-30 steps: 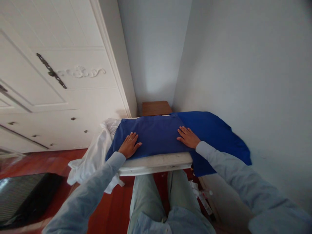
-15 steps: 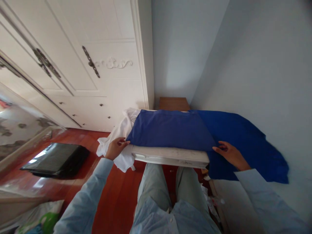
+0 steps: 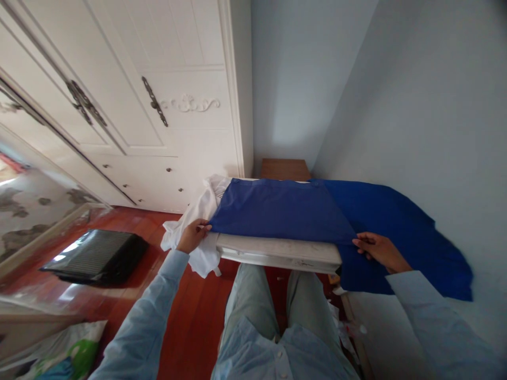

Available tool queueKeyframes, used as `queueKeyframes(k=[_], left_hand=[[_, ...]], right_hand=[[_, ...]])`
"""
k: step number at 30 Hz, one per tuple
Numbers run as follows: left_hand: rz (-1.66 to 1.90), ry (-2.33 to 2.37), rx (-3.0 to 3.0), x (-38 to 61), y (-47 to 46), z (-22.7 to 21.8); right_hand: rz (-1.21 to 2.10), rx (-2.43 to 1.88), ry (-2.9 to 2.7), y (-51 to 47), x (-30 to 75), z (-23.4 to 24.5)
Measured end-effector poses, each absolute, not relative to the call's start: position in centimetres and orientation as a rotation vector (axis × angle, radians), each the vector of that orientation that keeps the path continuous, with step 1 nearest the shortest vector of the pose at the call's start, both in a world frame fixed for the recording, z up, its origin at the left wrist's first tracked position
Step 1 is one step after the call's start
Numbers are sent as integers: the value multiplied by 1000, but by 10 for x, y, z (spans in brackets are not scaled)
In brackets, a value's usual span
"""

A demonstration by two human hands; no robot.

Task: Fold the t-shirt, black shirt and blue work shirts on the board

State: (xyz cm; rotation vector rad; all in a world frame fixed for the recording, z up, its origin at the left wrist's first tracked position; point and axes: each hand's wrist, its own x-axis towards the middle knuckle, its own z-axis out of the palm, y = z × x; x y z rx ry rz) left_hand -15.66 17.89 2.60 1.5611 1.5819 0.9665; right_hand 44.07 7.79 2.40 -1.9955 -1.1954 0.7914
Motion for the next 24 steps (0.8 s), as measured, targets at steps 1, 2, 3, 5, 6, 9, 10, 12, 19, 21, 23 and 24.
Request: queueKeyframes(k=[1, 2, 3, 5, 6, 9, 10, 12, 19, 21, 23, 24], left_hand=[[950, 1559, 1574, -157, 177, 26], [932, 1551, 1593, -157, 175, 26], [916, 1555, 1622, -158, 174, 27], [902, 1598, 1671, -158, 175, 31], [896, 1635, 1682, -158, 177, 35], [879, 1772, 1607, -160, 182, 46], [886, 1812, 1563, -160, 183, 49], [934, 1846, 1484, -160, 178, 53], [993, 1338, 1000, -100, 111, 43], [926, 1071, 757, -67, 97, 39], [876, 931, 554, -34, 94, 35], [857, 886, 465, -19, 96, 34]], right_hand=[[817, -1987, -1173, 77, 439, 25], [844, -1977, -1141, 76, 438, 26], [867, -1966, -1114, 76, 438, 26], [894, -1944, -1084, 76, 438, 25], [907, -1936, -1082, 77, 439, 24], [913, -1934, -1113, 80, 440, 22], [903, -1935, -1126, 80, 440, 22], [853, -1924, -1127, 76, 440, 25], [827, -1796, -1193, 41, 414, 39], [939, -1696, -1239, 36, 390, 42], [1042, -1580, -1257, 36, 360, 41], [1090, -1518, -1254, 38, 343, 39]])
